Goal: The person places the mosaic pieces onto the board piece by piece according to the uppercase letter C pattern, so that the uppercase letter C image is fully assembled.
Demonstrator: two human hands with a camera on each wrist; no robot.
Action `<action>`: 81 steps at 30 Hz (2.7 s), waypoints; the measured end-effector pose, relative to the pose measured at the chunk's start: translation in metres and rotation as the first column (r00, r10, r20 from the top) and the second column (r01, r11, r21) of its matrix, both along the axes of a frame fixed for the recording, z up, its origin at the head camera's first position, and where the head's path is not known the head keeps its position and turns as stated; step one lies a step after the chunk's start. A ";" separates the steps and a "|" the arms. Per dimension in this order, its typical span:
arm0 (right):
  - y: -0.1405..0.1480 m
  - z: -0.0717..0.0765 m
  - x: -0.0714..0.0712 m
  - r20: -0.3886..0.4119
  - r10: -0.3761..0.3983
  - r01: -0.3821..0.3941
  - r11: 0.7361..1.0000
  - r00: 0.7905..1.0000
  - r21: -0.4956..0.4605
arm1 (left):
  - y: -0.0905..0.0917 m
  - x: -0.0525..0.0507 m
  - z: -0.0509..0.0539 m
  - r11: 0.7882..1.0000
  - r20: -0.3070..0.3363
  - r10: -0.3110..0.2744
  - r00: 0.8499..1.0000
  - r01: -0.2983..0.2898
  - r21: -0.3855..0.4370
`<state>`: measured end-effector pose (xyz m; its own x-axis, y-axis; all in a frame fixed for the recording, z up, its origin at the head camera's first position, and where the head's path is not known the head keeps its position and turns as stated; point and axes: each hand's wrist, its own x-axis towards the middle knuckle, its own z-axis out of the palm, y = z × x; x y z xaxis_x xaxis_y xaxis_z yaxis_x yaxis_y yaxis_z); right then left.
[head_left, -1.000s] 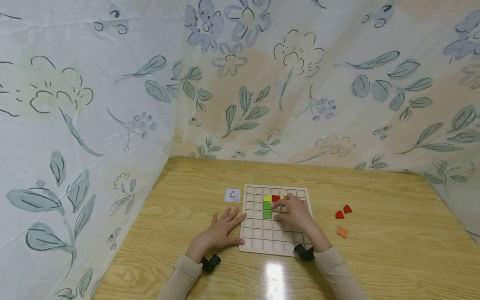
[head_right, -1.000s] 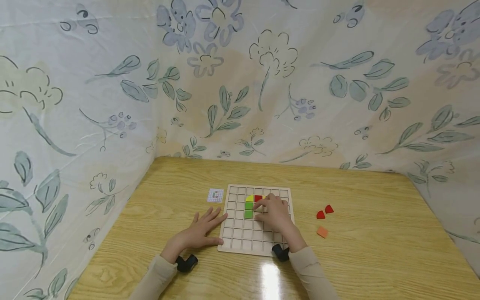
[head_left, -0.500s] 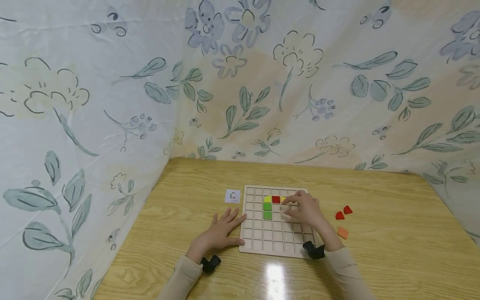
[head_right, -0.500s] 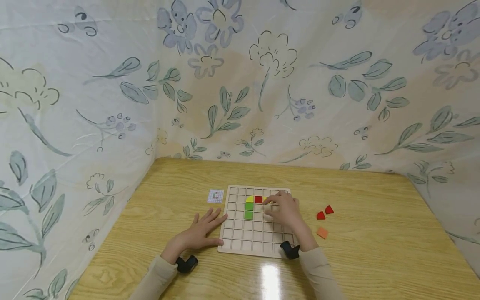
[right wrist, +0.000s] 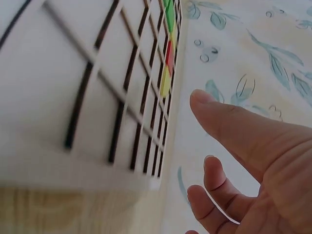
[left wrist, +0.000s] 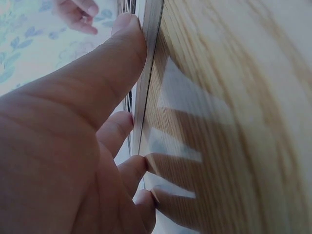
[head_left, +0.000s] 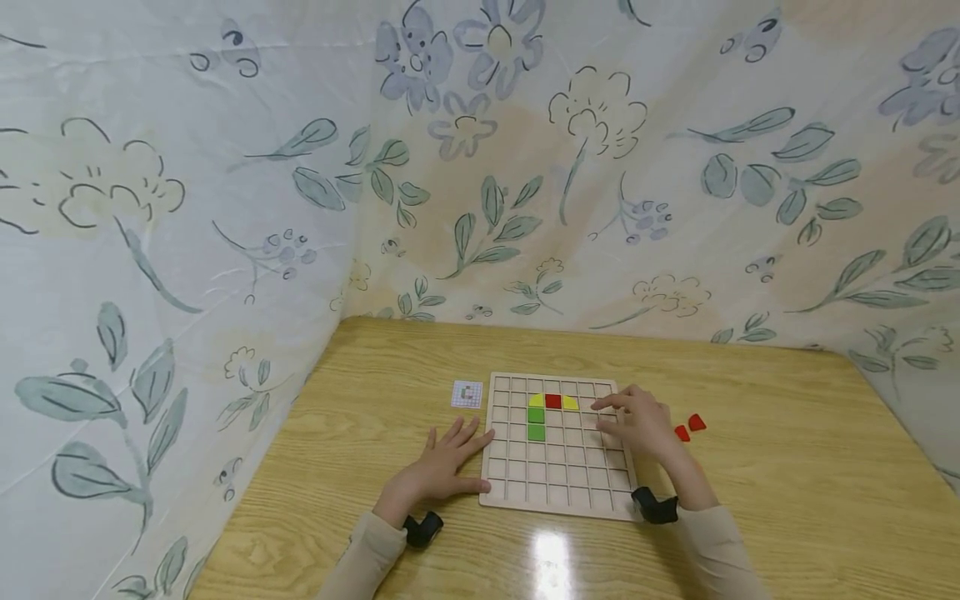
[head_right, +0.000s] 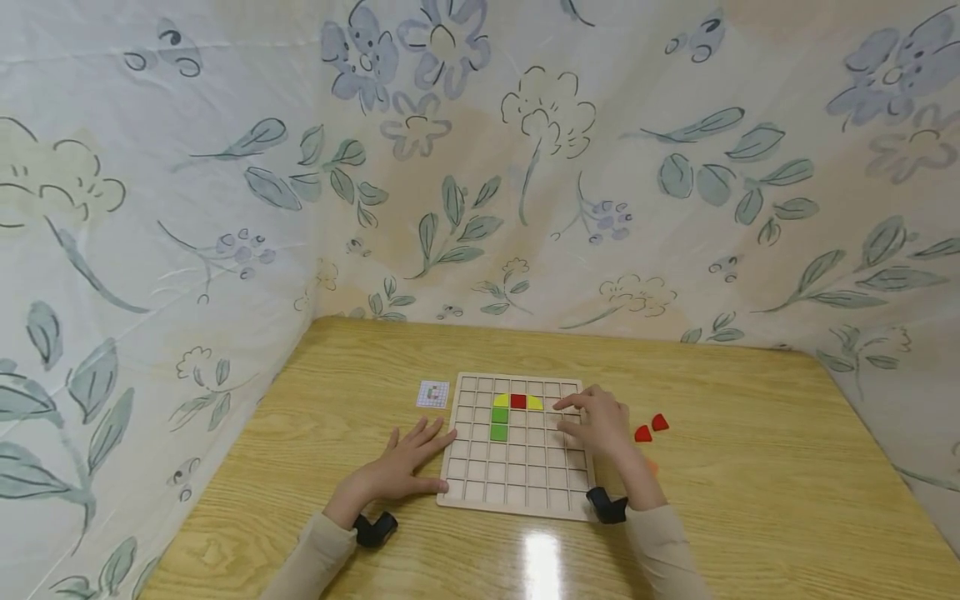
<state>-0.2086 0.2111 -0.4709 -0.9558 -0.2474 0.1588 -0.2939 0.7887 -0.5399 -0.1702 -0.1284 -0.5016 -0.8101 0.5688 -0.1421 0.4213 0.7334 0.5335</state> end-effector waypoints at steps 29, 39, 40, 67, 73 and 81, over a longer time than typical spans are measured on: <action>0.093 -0.011 0.013 0.019 -0.151 0.148 0.981 0.988 0.130 | 0.002 0.001 0.007 1.000 0.020 0.005 1.000 -0.005 0.025; 0.111 -0.015 0.018 0.049 -0.210 0.200 0.968 0.976 0.152 | 0.003 0.001 0.008 1.000 0.020 0.005 1.000 -0.006 0.027; 0.112 -0.016 0.019 0.053 -0.215 0.204 0.967 0.975 0.153 | 0.002 0.001 0.008 1.000 0.020 0.003 1.000 -0.004 0.029; 0.108 -0.020 0.022 0.042 -0.246 0.235 0.955 0.968 0.180 | 0.000 0.001 0.004 1.000 0.005 -0.008 1.000 0.008 0.019; 0.106 -0.020 0.020 0.051 -0.224 0.213 0.963 0.973 0.165 | 0.001 -0.001 0.001 1.000 0.006 -0.002 1.000 0.002 0.017; 0.110 -0.023 0.013 0.040 -0.182 0.173 0.973 0.983 0.153 | 0.003 -0.001 0.002 1.000 0.001 -0.002 1.000 0.002 0.014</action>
<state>-0.1952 0.3209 -0.4943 -0.9927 -0.0900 0.0804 -0.1158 0.8980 -0.4246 -0.1715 -0.1255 -0.4996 -0.8092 0.5719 -0.1348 0.4222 0.7254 0.5436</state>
